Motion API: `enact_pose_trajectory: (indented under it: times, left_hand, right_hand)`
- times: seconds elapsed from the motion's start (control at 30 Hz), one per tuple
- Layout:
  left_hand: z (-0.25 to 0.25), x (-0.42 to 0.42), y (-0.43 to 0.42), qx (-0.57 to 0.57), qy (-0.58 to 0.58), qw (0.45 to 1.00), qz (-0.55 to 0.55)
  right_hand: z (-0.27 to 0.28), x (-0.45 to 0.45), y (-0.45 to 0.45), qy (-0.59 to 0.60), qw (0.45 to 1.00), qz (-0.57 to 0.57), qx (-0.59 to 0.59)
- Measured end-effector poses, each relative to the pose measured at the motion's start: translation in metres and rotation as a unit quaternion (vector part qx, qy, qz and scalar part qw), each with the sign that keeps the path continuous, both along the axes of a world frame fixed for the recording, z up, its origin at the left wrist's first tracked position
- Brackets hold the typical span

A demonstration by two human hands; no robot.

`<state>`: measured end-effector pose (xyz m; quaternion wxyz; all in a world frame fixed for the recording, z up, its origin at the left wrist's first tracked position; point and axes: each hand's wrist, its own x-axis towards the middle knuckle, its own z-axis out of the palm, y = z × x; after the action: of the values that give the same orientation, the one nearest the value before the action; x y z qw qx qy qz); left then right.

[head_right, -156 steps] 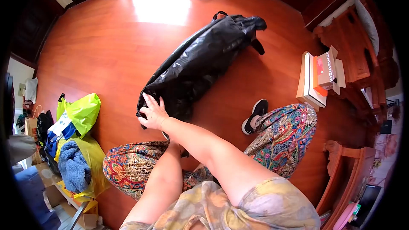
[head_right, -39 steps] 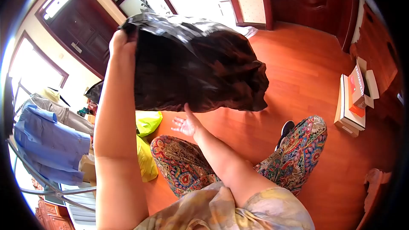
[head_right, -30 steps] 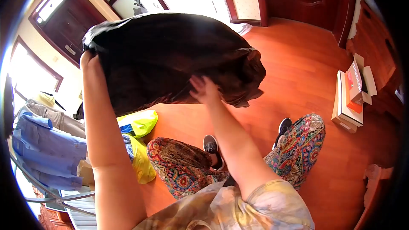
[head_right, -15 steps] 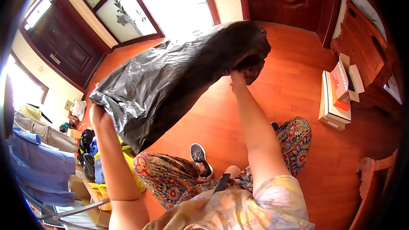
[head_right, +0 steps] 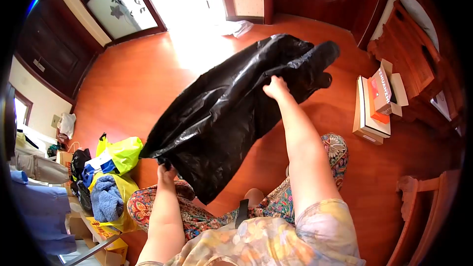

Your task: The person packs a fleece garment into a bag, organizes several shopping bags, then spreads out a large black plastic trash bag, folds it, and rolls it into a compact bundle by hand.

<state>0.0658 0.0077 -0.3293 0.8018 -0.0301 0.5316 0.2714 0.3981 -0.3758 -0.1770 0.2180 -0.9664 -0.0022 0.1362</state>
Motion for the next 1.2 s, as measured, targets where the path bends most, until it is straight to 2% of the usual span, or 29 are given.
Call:
enact_pose_trajectory:
  times: [0.1,0.13,0.17,0.2,0.23,0.27,0.3,0.33,0.37,0.4,0.47,0.5,0.53,0.57,0.6,0.63,0.67,0.73,0.8,0.83,0.87,0.93,0.97,1.0,1.07,1.1,1.13,1.17,1.2]
  left_hand:
    - [0.000,-0.012,-0.036,0.062,0.121,0.987,-0.090]
    - [-0.002,-0.012,-0.039,0.067,0.136,0.982,-0.112]
    - [-0.011,-0.020,-0.038,0.050,0.103,0.983,-0.144]
    - [-0.013,-0.024,-0.029,0.017,0.124,0.970,-0.209]
    - [-0.019,-0.022,-0.029,0.020,0.199,0.955,-0.221]
    - [-0.023,-0.018,-0.027,0.024,0.273,0.933,-0.233]
    - [-0.023,-0.022,-0.020,0.014,0.272,0.911,-0.311]
    - [-0.031,-0.014,-0.027,0.034,0.354,0.902,-0.244]
    - [-0.036,-0.016,-0.033,0.058,0.322,0.911,-0.252]
    - [-0.044,-0.020,-0.037,0.082,0.290,0.917,-0.261]
    - [-0.061,-0.032,-0.053,0.102,0.294,0.893,-0.324]
    - [-0.057,-0.035,-0.066,0.096,0.301,0.892,-0.322]
    - [-0.043,-0.034,-0.085,0.219,0.360,0.820,-0.386]
    - [-0.032,-0.032,-0.100,0.336,0.407,0.725,-0.442]
    - [-0.026,-0.031,-0.109,0.356,0.430,0.659,-0.504]
    - [-0.022,-0.032,-0.115,0.372,0.437,0.616,-0.539]
    - [-0.020,-0.034,-0.120,0.388,0.442,0.571,-0.573]
    - [-0.043,-0.056,-0.121,0.399,0.410,0.588,-0.572]
    - [-0.067,-0.083,-0.119,0.267,0.374,0.683,-0.568]
    - [-0.063,-0.086,-0.120,0.218,0.358,0.696,-0.583]
    - [-0.059,-0.087,-0.118,0.220,0.358,0.693,-0.586]
    - [-0.020,-0.071,-0.120,0.051,0.344,0.553,-0.757]
    - [-0.016,-0.068,-0.122,0.035,0.346,0.524,-0.778]
    - [-0.043,-0.083,-0.118,0.073,0.334,0.482,-0.807]
    - [-0.032,-0.072,-0.118,0.092,0.308,0.575,-0.752]
    - [-0.022,-0.061,-0.115,0.116,0.292,0.577,-0.754]
    - [-0.008,-0.046,-0.111,0.139,0.275,0.580,-0.754]
    - [0.009,-0.034,-0.112,0.182,0.285,0.647,-0.684]
    - [0.013,-0.023,-0.099,0.130,0.275,0.696,-0.651]
  right_hand:
    - [-0.039,-0.020,0.009,0.048,0.997,0.020,-0.062]
    - [-0.035,-0.036,0.017,0.042,0.996,0.022,-0.079]
    - [-0.042,-0.041,0.021,0.061,0.991,0.037,-0.111]
    - [-0.050,-0.044,0.026,0.078,0.986,0.053,-0.141]
    - [-0.065,-0.044,0.030,0.071,0.984,0.051,-0.158]
    - [-0.074,-0.048,0.032,0.032,0.988,0.050,-0.143]
    - [-0.076,-0.054,0.037,-0.001,0.991,0.066,-0.120]
    - [-0.078,-0.059,0.040,-0.035,0.992,0.081,-0.095]
    - [-0.094,-0.064,0.039,-0.124,0.982,0.123,-0.067]
    - [-0.105,-0.067,0.039,-0.155,0.973,0.164,-0.042]
    - [-0.124,-0.078,0.035,-0.212,0.948,0.233,-0.052]
    - [-0.131,-0.085,0.030,-0.097,0.952,0.260,-0.128]
    - [-0.125,-0.086,0.033,0.135,0.939,0.253,-0.188]
    - [-0.141,-0.090,0.027,0.121,0.958,0.217,-0.143]
    - [-0.149,-0.098,0.021,0.107,0.973,0.179,-0.097]
    - [-0.158,-0.103,0.016,0.111,0.972,0.180,-0.099]
    - [-0.165,-0.109,0.011,0.055,0.986,0.152,-0.032]
    - [-0.175,-0.123,0.000,-0.063,0.993,0.086,0.060]
    - [-0.176,-0.141,-0.007,-0.010,0.993,-0.101,0.066]
    - [-0.194,-0.154,-0.014,-0.059,0.979,-0.182,0.073]
    - [-0.210,-0.167,-0.024,-0.030,0.953,-0.282,0.104]
    - [-0.220,-0.200,-0.035,0.008,0.915,-0.400,0.049]
    - [-0.227,-0.212,-0.043,0.112,0.877,-0.464,0.058]
    - [-0.223,-0.227,-0.041,0.143,0.845,-0.508,0.080]
    - [-0.204,-0.245,-0.034,0.205,0.860,-0.460,0.081]
    - [-0.224,-0.251,-0.038,0.251,0.802,-0.518,0.162]
    - [-0.209,-0.246,-0.028,0.292,0.733,-0.566,0.241]
    - [-0.189,-0.237,-0.025,0.356,0.617,-0.649,0.266]
    - [-0.185,-0.232,-0.029,0.355,0.613,-0.652,0.271]
